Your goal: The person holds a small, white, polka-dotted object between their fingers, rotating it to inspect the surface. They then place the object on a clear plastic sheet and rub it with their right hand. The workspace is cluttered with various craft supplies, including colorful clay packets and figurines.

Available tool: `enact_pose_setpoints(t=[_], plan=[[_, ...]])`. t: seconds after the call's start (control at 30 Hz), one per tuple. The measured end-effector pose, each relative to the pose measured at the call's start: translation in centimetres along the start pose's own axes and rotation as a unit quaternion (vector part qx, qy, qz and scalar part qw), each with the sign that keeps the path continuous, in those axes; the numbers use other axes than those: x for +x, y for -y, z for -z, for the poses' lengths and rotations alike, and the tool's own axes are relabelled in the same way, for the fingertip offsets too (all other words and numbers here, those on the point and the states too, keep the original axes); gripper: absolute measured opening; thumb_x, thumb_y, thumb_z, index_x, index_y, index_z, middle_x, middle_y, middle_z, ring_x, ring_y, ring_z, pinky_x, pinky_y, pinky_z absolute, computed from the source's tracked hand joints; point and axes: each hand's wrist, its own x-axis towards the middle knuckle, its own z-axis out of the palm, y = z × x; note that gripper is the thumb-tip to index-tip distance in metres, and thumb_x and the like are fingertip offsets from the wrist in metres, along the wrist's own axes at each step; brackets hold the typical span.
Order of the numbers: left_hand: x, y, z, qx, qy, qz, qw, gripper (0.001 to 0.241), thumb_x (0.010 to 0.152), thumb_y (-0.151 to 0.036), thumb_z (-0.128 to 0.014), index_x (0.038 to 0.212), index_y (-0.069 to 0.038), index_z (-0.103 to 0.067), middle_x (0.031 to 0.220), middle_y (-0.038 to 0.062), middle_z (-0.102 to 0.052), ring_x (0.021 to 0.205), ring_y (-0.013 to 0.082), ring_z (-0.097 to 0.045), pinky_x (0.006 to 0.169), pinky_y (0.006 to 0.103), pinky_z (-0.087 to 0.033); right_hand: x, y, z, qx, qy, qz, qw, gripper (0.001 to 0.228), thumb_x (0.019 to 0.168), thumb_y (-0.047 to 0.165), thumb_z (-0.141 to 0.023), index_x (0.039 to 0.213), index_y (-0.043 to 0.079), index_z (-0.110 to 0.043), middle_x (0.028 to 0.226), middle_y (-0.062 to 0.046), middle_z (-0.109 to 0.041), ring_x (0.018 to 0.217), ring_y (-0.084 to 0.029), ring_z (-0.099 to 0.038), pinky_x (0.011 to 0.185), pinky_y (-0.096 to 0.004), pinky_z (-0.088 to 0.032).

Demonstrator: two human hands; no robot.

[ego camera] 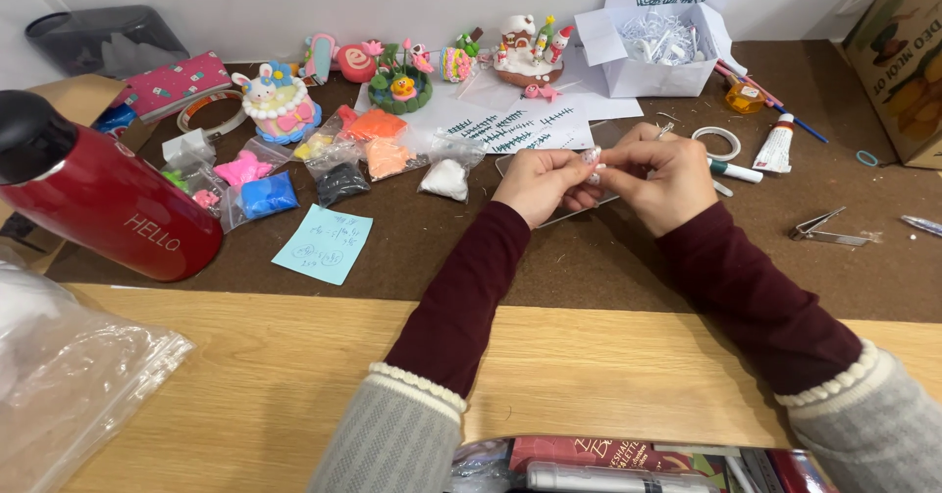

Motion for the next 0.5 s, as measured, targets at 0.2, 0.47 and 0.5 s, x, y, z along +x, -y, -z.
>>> enact_pose_setpoints(t=[0.2,0.47,0.5], plan=[[-1.6,-2.7,-0.8,0.031,-0.045,0.026,0.998,0.040,0.091,-0.035,-0.076,0.089,0.005,-0.076,0.078,0.018,-0.077,0.061,0.0163,-0.075,0.053,0.0208,-0.062,0.0,0.1,0.1,-0.069,-0.002,0.006,0.998,0.006,0.087,0.016,-0.086,0.090,0.020,-0.083,0.079,0.001,-0.067,0.066,-0.016,-0.062,0.066,-0.027,-0.049],[-0.4,-0.7,-0.3,0.039,-0.079,0.004,0.996,0.025,0.092,-0.014,-0.074,0.104,0.008,-0.075,0.086,0.025,-0.076,0.071,0.0243,-0.078,0.063,0.0293,-0.067,-0.3,0.6,-0.1,-0.124,-0.020,-0.001,0.992,0.011,0.081,0.015,-0.087,0.082,0.013,-0.077,0.074,-0.002,-0.060,0.061,-0.018,-0.058,0.062,-0.030,-0.047],[-0.3,-0.3,-0.3,0.006,-0.062,0.018,0.998,0.027,0.095,-0.014,-0.071,0.108,0.010,-0.073,0.091,0.027,-0.076,0.074,0.0244,-0.077,0.065,0.0295,-0.067,-0.3,0.8,0.0,-0.123,-0.026,-0.009,0.992,0.012,0.079,0.015,-0.088,0.081,0.013,-0.076,0.074,-0.001,-0.059,0.061,-0.018,-0.057,0.061,-0.030,-0.046]])
